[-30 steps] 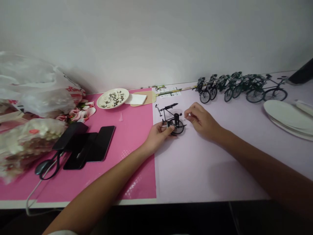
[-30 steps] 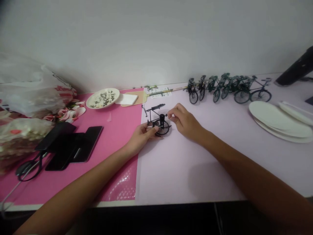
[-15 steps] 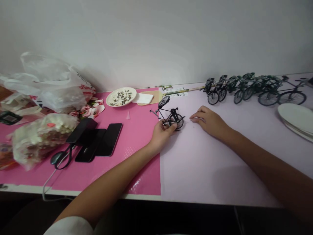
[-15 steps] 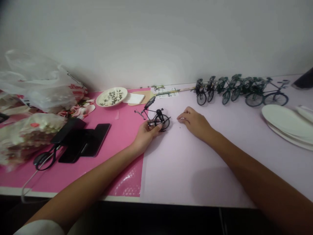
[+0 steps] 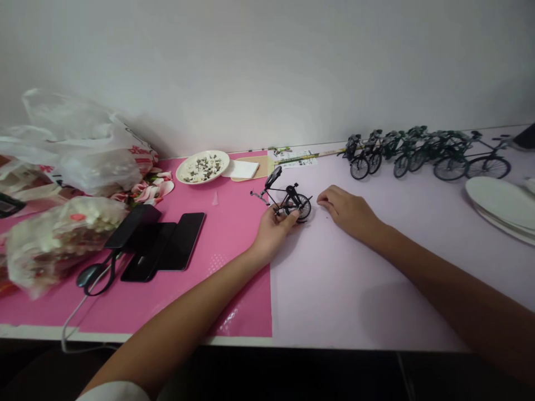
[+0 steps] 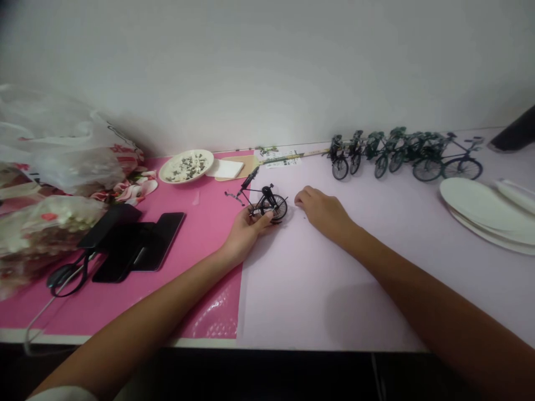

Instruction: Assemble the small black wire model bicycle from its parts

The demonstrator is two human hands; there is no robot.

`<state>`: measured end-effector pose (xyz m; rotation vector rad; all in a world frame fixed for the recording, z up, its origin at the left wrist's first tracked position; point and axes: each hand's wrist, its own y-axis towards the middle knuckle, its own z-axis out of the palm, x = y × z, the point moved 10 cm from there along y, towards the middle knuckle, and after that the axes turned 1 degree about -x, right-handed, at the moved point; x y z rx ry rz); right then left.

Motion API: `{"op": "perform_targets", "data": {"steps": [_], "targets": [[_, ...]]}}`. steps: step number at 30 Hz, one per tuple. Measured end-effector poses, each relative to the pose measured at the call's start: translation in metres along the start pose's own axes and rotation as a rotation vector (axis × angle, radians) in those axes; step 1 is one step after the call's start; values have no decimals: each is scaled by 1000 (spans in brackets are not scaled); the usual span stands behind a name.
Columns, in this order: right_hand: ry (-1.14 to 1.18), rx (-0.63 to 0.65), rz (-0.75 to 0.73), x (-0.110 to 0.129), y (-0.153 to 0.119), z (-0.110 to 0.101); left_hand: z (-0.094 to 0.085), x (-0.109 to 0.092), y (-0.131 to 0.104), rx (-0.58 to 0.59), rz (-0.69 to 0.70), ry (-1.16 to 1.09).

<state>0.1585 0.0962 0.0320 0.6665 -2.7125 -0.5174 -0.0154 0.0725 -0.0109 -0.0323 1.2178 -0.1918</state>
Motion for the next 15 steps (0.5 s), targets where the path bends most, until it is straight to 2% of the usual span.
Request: {"op": "perform_targets", "data": {"steps": [4, 7, 9, 12, 15], "targets": [[246, -98, 76, 4, -3, -18, 0, 0, 0, -15, 11, -28], [446, -132, 150, 10, -6, -24, -2, 1, 0, -32, 19, -31], [637, -141, 258, 9, -10, -18, -3, 2, 0, -34, 22, -22], [930, -107, 437, 7, -16, 3, -2, 1, -1, -19, 33, 19], [1081, -111, 536, 5, -19, 15, 0, 1, -2, 2, 35, 52]]}}
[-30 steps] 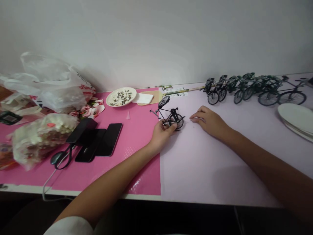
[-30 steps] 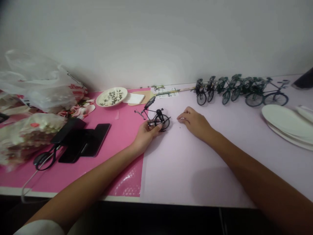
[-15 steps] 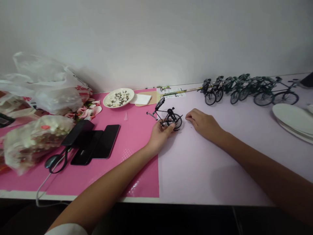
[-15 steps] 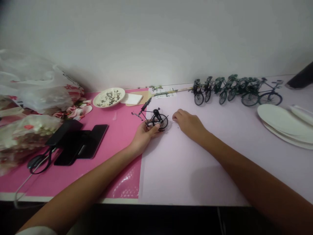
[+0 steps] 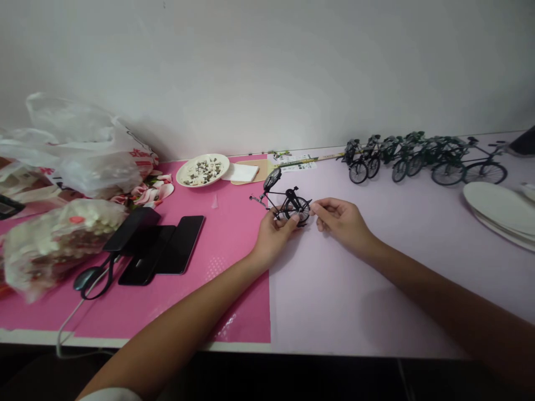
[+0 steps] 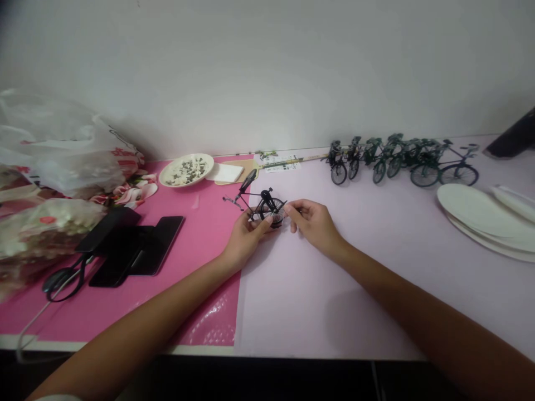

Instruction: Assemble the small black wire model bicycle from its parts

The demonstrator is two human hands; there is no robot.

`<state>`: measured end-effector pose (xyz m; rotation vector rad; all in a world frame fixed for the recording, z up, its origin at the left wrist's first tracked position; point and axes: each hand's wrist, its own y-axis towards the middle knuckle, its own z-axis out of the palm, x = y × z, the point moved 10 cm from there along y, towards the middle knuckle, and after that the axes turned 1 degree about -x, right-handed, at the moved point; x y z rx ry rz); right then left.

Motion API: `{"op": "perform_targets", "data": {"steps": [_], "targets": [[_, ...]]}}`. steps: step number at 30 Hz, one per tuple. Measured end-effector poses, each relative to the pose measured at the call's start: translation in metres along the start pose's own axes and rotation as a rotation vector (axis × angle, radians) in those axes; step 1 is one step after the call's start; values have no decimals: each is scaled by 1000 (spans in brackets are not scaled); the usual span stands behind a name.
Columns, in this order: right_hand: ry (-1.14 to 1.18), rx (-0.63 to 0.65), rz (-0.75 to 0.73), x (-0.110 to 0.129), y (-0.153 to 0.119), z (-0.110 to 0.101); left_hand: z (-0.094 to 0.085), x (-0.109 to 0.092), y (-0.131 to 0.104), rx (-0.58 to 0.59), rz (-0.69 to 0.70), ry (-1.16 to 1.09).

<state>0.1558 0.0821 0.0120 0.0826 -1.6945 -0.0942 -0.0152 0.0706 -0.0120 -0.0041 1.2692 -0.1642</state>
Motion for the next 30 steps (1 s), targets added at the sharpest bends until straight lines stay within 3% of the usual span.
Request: {"op": "perform_targets", "data": {"steps": [10, 25, 30], "targets": [[84, 5, 165, -8, -3, 1, 2, -2, -1, 7, -13, 36], [75, 24, 147, -16, -4, 4, 4, -1, -1, 27, -10, 59], [25, -18, 44, -15, -2, 1, 5, -1, -1, 41, 1, 59]]}}
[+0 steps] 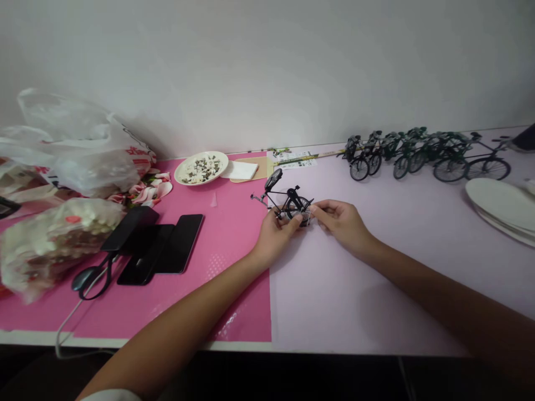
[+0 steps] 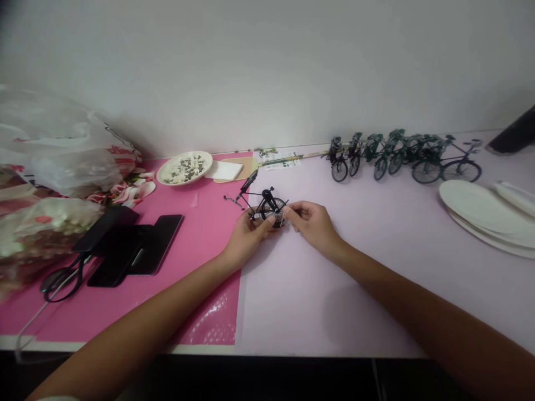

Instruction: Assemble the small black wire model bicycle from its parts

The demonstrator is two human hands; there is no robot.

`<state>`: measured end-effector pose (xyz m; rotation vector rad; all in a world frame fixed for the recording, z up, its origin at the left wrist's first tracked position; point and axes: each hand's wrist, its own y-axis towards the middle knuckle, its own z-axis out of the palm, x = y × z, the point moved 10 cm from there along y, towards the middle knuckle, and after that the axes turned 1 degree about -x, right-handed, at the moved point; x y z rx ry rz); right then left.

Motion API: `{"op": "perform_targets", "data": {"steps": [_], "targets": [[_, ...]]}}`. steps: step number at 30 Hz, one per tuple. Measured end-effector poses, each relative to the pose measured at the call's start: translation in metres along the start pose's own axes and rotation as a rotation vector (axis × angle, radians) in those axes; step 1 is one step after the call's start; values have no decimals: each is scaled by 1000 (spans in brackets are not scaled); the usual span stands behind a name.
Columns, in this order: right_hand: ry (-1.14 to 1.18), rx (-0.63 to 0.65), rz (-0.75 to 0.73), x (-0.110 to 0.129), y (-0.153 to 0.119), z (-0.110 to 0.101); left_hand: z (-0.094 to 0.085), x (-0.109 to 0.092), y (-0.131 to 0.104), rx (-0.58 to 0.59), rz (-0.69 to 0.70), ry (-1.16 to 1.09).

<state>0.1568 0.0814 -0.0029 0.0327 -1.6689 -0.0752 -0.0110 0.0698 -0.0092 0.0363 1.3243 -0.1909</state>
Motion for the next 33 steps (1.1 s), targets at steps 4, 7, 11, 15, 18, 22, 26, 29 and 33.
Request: {"op": "perform_targets", "data": {"steps": [4, 7, 11, 15, 18, 22, 26, 29, 33], "targets": [[-99, -49, -112, 8, -2, -2, 3, -1, -1, 18, -11, -26], [-144, -67, -147, 11, -4, -1, 3, -2, -3, 16, -15, -25], [-189, -90, -194, 20, -9, -1, 2, -2, -5, 5, -8, -36], [-234, -123, -261, 33, -16, 0, 0, -1, -5, -16, -9, -18], [-261, -120, -308, 42, -19, 2, 0, -2, -5, -22, -1, -29], [-369, -105, -479, 61, -25, 3, 1, -3, -5, -12, 1, -58], [-538, -19, -716, 79, -30, 9, 2, -2, -3, 1, 1, -72], [-588, 35, -779, 80, -28, 11, 2, -2, -3, 10, -2, -73], [-585, 49, -775, 77, -26, 11, 3, -7, -4, 29, 14, -58]]}}
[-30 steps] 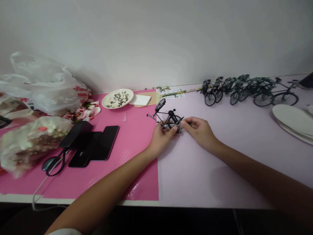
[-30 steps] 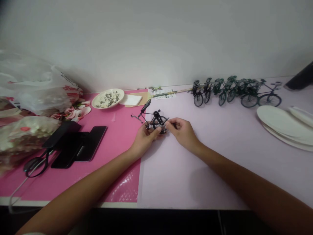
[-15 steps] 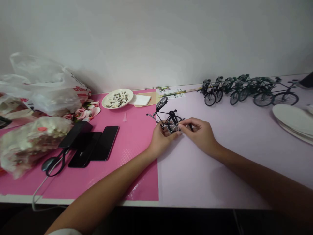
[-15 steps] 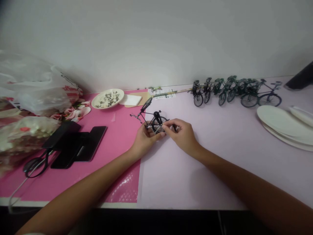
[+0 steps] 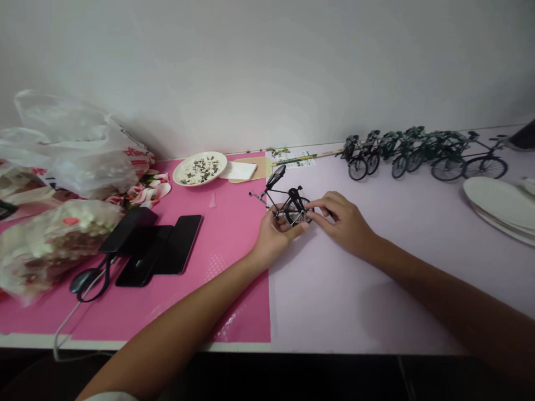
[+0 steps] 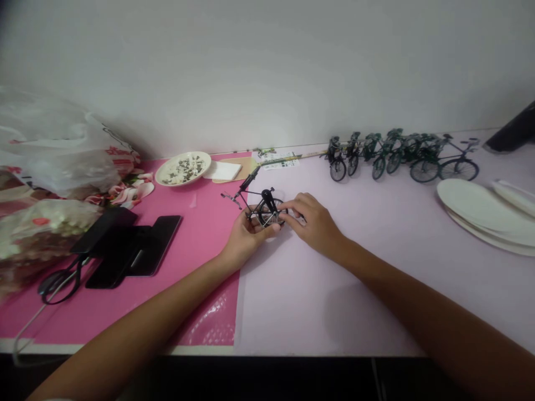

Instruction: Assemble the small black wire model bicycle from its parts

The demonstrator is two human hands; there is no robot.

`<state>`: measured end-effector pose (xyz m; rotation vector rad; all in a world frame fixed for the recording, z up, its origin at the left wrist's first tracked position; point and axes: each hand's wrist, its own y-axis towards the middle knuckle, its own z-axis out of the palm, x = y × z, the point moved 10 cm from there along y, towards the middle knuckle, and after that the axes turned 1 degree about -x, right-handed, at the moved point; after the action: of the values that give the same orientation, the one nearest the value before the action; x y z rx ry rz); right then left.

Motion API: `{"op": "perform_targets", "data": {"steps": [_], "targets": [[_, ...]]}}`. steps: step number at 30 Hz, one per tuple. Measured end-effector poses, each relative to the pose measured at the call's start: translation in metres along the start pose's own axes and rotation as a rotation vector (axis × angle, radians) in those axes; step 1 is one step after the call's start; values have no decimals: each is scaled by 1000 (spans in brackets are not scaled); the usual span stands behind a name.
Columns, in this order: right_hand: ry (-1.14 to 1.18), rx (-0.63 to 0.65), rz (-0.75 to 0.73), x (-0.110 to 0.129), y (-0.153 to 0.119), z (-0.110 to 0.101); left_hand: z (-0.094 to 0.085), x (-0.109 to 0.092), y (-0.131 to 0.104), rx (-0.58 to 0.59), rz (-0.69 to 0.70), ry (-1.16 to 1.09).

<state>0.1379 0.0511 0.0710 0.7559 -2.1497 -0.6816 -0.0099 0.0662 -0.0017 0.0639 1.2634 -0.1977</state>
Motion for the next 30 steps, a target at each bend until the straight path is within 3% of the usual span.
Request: {"op": "perform_targets", "data": {"steps": [30], "targets": [[70, -53, -18, 4, -2, -1, -4, -3, 1, -21, 36, 45]]}}
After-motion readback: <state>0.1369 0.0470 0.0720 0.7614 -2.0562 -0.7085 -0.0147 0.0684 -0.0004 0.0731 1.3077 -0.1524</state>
